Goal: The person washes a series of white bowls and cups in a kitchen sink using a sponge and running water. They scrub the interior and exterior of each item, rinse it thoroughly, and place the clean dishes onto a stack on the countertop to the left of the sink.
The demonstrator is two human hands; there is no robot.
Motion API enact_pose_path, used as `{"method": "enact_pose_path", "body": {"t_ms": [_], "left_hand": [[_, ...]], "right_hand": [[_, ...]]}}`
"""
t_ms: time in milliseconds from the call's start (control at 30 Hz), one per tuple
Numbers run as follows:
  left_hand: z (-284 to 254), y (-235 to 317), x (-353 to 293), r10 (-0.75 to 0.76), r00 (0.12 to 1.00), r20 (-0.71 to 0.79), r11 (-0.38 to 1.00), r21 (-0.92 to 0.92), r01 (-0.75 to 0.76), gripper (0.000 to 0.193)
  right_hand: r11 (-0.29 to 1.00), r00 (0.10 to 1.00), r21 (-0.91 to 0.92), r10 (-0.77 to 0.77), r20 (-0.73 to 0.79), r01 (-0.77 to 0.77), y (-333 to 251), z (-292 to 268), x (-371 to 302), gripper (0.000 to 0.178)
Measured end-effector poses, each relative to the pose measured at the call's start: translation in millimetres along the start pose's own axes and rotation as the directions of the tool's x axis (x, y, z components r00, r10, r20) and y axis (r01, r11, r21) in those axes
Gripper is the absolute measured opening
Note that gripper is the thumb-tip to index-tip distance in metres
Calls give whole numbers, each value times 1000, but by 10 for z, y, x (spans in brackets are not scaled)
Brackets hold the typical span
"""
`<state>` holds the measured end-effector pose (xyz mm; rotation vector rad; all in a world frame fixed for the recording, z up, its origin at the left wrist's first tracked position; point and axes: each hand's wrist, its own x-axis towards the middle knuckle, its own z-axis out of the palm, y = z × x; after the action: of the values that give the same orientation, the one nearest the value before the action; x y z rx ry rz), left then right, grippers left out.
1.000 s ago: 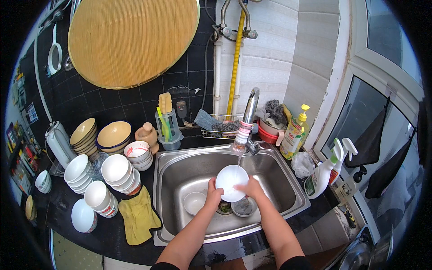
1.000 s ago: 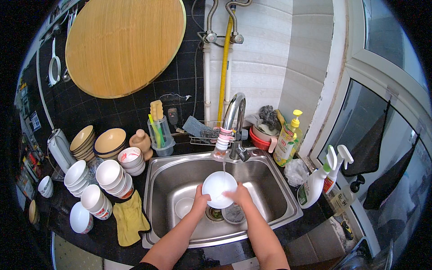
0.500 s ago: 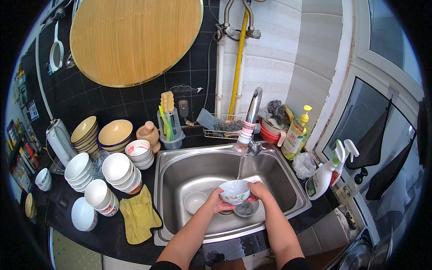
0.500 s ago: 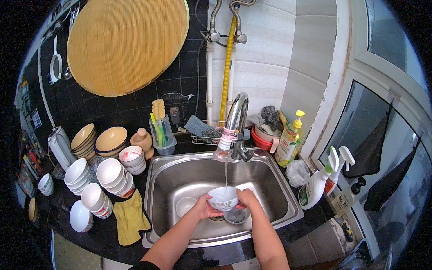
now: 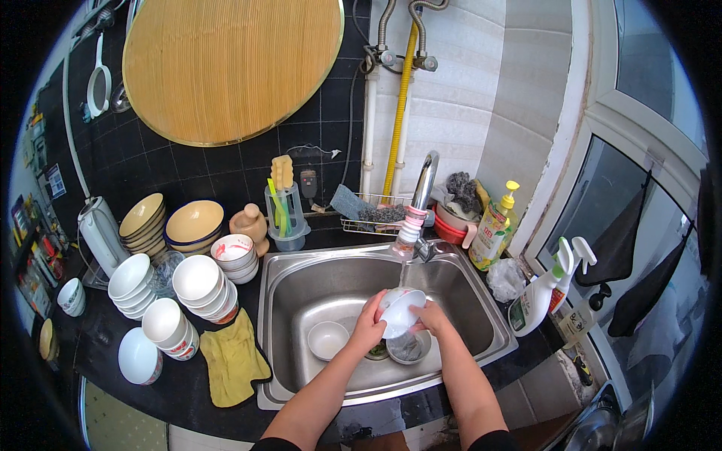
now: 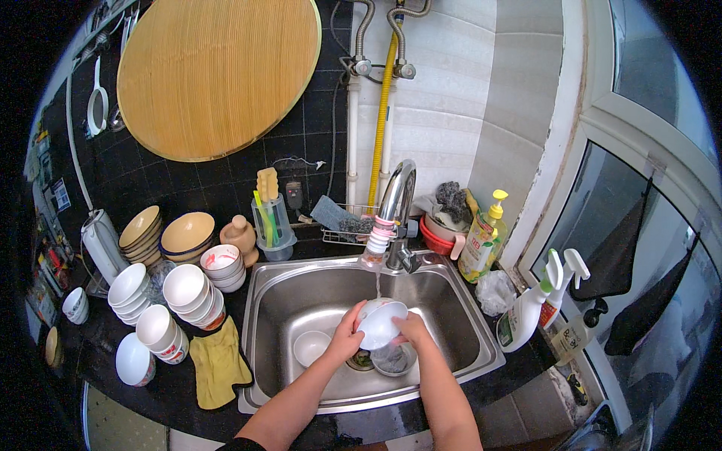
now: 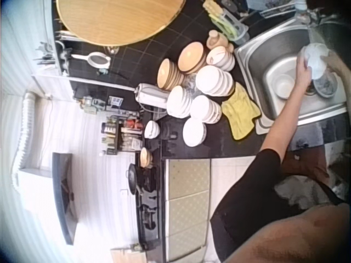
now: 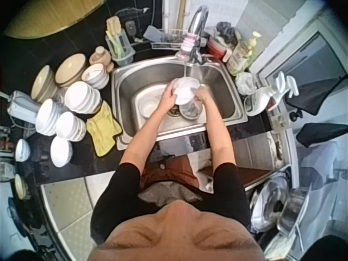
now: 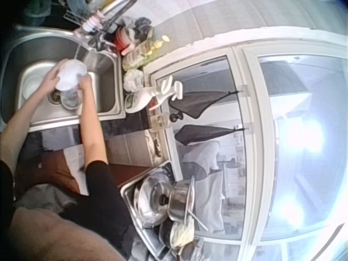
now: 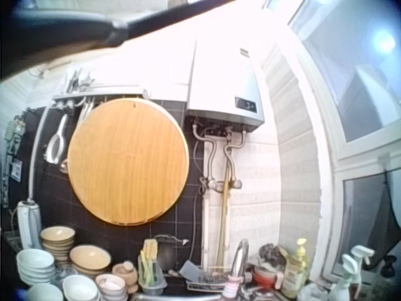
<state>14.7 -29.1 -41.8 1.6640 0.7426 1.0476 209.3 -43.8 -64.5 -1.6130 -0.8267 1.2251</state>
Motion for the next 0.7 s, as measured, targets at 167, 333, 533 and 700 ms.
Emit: {"method": "enact_pose_path", "body": {"t_ms": [167,333,533,700], "left_hand": [[-34,203,-45,238,969,-62,940,266,-214,64],[-80,455,-105,218,967,-132,872,472,-132,66],[-57,663,-149,226,950,-216,777,628,-42,68],[-262,851,-189,285,947,-147,697,711,-99,71]], "right_hand": [[993,996,99,-70,61,64,-87,136,-89,30],[997,981,-6,-71,181,74,-35,248,-70,37],[239,915,-935,248,319,261,734,186,267,60],[-22,907,-950,308,289,311,566,385,-67,54]]}}
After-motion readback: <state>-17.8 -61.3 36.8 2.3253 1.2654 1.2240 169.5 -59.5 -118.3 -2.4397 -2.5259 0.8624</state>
